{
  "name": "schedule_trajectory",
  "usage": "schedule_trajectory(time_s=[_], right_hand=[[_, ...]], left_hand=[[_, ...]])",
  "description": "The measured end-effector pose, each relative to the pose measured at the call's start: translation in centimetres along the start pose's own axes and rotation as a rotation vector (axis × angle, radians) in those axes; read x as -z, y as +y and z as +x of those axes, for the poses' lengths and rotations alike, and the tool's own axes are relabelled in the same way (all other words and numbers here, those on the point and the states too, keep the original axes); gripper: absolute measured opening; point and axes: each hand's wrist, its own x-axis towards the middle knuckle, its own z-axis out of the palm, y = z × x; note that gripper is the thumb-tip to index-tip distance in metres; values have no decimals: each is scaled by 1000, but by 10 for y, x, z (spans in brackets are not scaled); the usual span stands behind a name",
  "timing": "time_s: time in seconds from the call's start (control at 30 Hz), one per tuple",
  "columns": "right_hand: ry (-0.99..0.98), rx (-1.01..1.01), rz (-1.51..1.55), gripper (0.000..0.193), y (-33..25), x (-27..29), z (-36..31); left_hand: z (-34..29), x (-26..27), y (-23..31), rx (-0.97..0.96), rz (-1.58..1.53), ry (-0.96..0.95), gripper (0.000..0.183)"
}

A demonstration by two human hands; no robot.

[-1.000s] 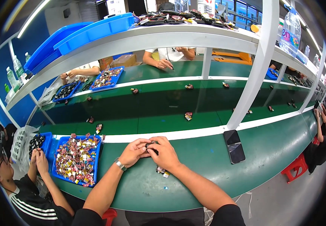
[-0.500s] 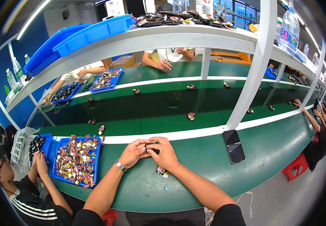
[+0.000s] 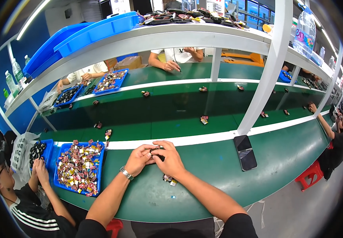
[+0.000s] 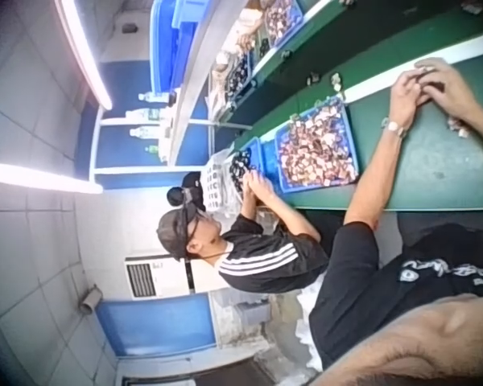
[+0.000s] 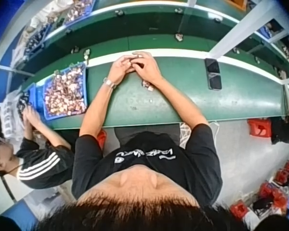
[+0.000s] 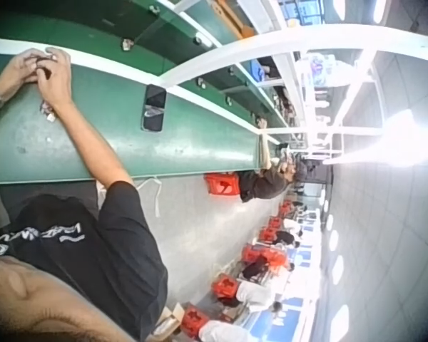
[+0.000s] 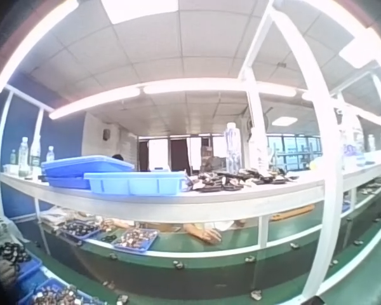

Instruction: Manually assembling small electronic relay components on a production line.

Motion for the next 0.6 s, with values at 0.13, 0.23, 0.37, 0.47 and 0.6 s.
schedule_trajectory(time_s=[0.13,0.23,0.37,0.47,0.6], right_hand=[[-18,-9,-17,18,-1,1,0],[47,20,-64,17,-6,2,0],[120,74,-112,18,-8,3,0],[127,141,-171,19,-11,2,0],[151,165,-226,19,-15,0,1]], left_hand=[[-1,-3,3,10,50,45,29],[-2,-6,2,-23,-9,35,29],[-1,-5,3,-7,-19,38,29],[-2,-4,4,4,-5,39,30],[-2,-4,4,17,-6,45,30]])
